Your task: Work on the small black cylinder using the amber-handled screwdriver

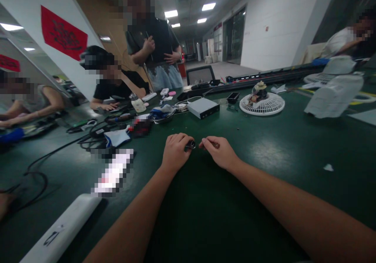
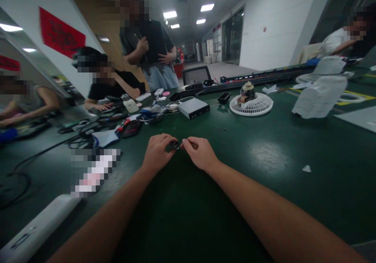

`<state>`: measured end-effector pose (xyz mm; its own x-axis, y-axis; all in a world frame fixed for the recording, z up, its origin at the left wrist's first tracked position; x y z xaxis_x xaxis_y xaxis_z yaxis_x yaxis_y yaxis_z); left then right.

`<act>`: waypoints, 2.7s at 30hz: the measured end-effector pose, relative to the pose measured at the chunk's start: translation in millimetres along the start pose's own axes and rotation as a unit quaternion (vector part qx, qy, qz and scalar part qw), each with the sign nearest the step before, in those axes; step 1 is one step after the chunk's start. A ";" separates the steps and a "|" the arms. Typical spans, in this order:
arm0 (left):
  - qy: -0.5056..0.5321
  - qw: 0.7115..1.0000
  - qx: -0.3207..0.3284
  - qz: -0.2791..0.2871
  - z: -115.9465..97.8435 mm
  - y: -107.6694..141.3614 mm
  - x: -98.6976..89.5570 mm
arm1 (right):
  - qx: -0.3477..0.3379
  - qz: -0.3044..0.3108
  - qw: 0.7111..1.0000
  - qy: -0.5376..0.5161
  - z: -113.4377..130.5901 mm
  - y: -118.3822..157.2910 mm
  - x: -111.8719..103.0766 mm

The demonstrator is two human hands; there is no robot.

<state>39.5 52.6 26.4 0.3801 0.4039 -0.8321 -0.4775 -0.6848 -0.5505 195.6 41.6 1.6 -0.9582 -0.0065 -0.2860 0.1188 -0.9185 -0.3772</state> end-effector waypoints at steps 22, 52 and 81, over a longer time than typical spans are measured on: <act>0.000 1.000 0.008 -0.009 4.2 1.5 0.9 | -0.002 0.015 0.999 -0.038 -1.9 0.8 1.7; -0.053 0.995 -0.078 0.016 15.2 2.8 5.0 | -0.014 0.008 0.999 0.041 11.5 3.4 -2.9; -0.205 0.943 -0.256 -0.056 76.5 21.3 -21.1 | -0.010 0.094 0.976 0.194 -5.6 2.4 6.1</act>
<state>-39.3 75.8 27.1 0.0181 0.6196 -0.7847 0.0317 -0.7848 -0.6189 191.5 41.7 -6.0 -0.7491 -0.0214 -0.6621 0.2927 -0.9073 -0.3018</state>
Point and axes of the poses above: each hand's wrist, its own y-axis away from the middle knuckle, its own x-axis out of the palm, z = x × y, the point moved 7 cm from there along -y, towards the middle knuckle, and after that the axes turned 1 degree about y, right-handed, at the moved point
